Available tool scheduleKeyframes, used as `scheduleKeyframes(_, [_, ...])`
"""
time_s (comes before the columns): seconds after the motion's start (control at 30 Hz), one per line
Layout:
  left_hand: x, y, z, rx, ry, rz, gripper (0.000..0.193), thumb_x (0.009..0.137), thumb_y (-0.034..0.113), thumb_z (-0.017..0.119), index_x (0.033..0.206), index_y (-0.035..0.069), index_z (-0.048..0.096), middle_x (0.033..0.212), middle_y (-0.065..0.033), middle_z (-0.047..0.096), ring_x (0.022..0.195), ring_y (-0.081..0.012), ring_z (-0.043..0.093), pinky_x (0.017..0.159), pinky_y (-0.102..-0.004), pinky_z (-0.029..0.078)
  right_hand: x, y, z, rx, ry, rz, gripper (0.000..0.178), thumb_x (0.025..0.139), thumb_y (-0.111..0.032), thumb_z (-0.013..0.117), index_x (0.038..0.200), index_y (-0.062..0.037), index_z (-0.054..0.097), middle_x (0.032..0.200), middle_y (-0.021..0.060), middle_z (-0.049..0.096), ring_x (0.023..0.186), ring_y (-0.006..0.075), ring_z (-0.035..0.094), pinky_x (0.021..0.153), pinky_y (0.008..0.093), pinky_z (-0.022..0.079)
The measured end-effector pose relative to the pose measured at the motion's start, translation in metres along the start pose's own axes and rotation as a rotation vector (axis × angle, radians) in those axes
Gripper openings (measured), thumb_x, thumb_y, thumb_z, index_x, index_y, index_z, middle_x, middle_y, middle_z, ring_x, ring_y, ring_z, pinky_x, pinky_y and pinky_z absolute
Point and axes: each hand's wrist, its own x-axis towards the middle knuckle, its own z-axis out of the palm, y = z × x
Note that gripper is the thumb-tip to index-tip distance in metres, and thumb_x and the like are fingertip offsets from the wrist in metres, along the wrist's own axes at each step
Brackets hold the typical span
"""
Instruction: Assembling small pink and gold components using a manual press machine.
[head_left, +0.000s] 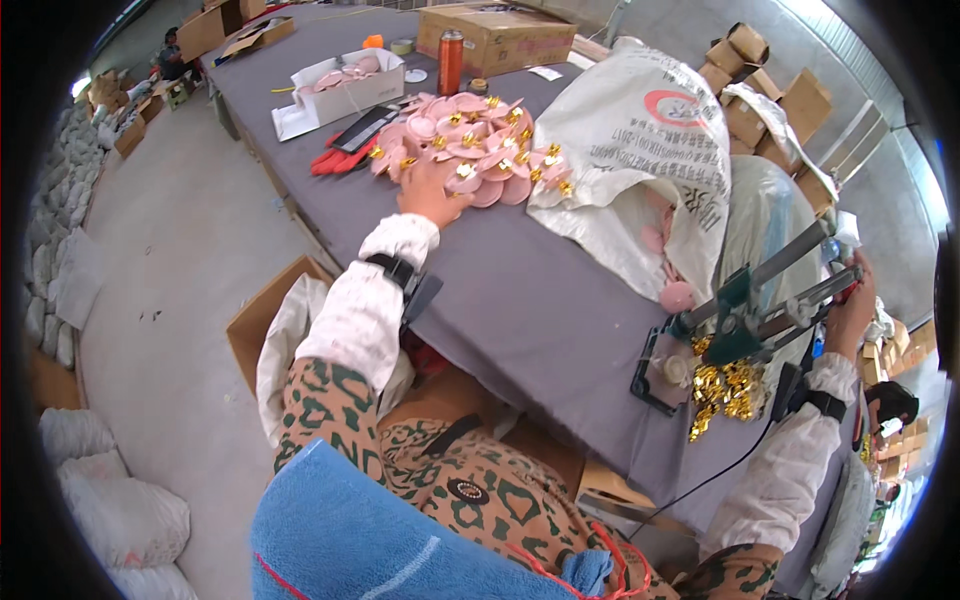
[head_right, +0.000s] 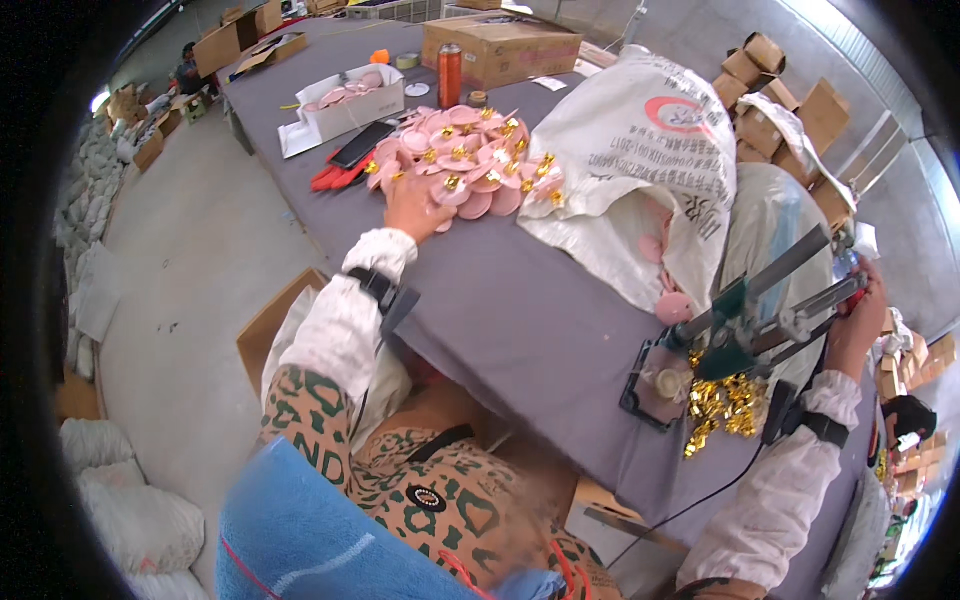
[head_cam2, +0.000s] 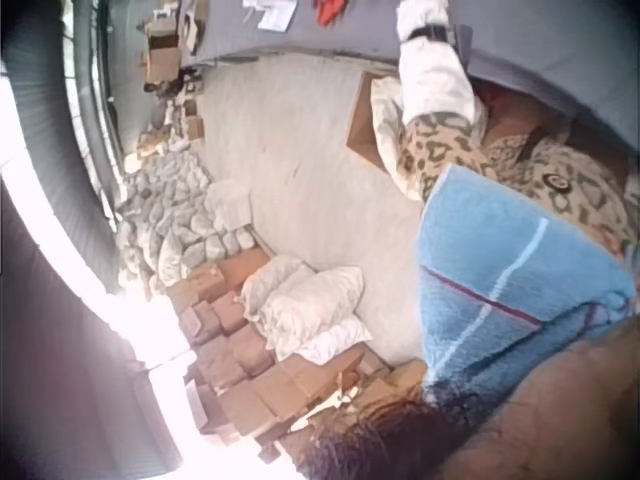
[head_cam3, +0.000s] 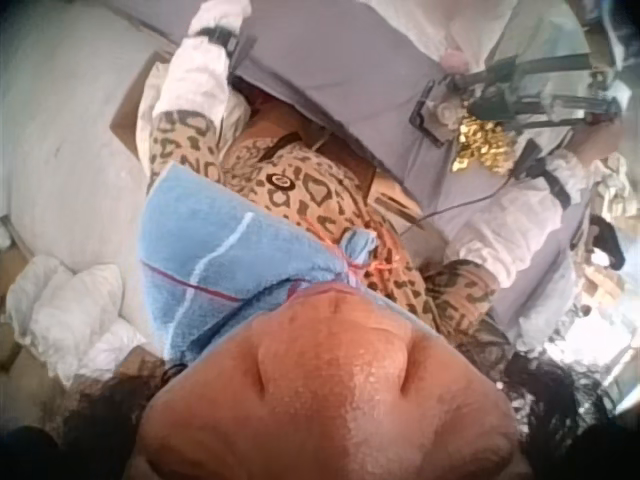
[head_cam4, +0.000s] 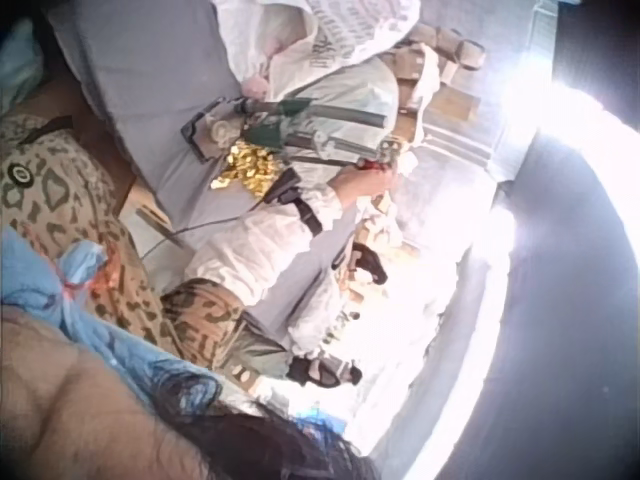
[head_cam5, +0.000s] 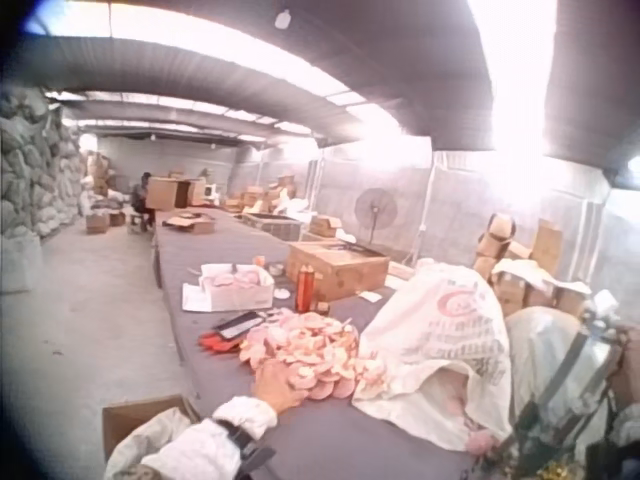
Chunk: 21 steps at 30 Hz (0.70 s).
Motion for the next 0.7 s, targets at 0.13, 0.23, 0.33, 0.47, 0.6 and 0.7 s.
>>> scheduleKeyframes(0.13, [0.073,0.027,0.003,0.106,-0.247,-0.400,0.082,0.068,0.075,0.052,0.138,0.035,0.038,0.151,-0.0195,0.012,0.137,-0.0414,0.013,0.107,-0.0567,0.015,0.006,0.007,-0.019,-0.058,0.049,-0.033,0.027,0.092,-0.011,0.041,0.106,0.0002,0.061,0.081,0.0040,0.060,0.055,0.0051,0.048,0.041,0.0180,0.034])
scheduleKeyframes(0.23, [0.103,-0.001,0.023,0.183,-0.189,-0.481,0.079,0.076,0.076,0.037,0.141,0.031,0.036,0.150,-0.0143,0.024,0.141,-0.0330,0.010,0.107,-0.0587,0.009,0.011,0.009,-0.018,-0.001,0.038,-0.051,0.023,0.089,-0.007,0.044,0.102,0.0012,0.061,0.085,0.0059,0.059,0.064,0.0084,0.052,0.054,0.0198,0.042])
scheduleKeyframes(0.33, [0.101,-0.014,0.026,0.153,-0.288,-0.401,0.078,0.075,0.072,0.042,0.136,0.023,0.046,0.145,-0.0197,0.032,0.139,-0.0346,0.017,0.112,-0.0483,0.008,0.003,0.003,-0.003,0.069,0.095,-0.062,0.022,0.089,-0.005,0.044,0.102,0.0016,0.059,0.085,0.0059,0.058,0.066,0.0105,0.053,0.058,0.0208,0.044])
scheduleKeyframes(0.47, [0.096,0.004,0.044,0.135,-0.290,-0.185,0.072,0.071,0.067,0.054,0.127,0.021,0.055,0.133,-0.0181,0.047,0.124,-0.0336,0.041,0.108,-0.0422,0.022,0.013,0.010,-0.017,0.075,-0.026,-0.012,0.032,0.089,-0.007,0.041,0.117,0.0046,0.051,0.090,0.0060,0.056,0.065,0.0093,0.050,0.052,0.0181,0.040])
scheduleKeyframes(0.6, [0.076,0.050,0.052,-0.341,-0.234,-0.075,0.062,0.071,0.052,0.065,0.123,0.018,0.057,0.120,-0.0159,0.058,0.111,-0.0309,0.056,0.094,-0.0382,0.044,0.006,0.007,-0.005,0.100,-0.003,0.002,0.030,0.089,-0.009,0.043,0.112,0.0079,0.053,0.086,0.0084,0.056,0.060,0.0104,0.050,0.048,0.0177,0.039])
scheduleKeyframes(0.7, [0.064,0.072,0.068,-0.240,-0.266,-0.142,0.053,0.072,0.045,0.066,0.116,0.015,0.063,0.115,-0.0158,0.061,0.105,-0.0313,0.058,0.092,-0.0378,0.045,0.015,0.016,-0.014,0.093,-0.020,0.009,0.033,0.089,-0.011,0.044,0.115,0.0072,0.053,0.087,0.0075,0.057,0.062,0.0100,0.050,0.049,0.0178,0.039])
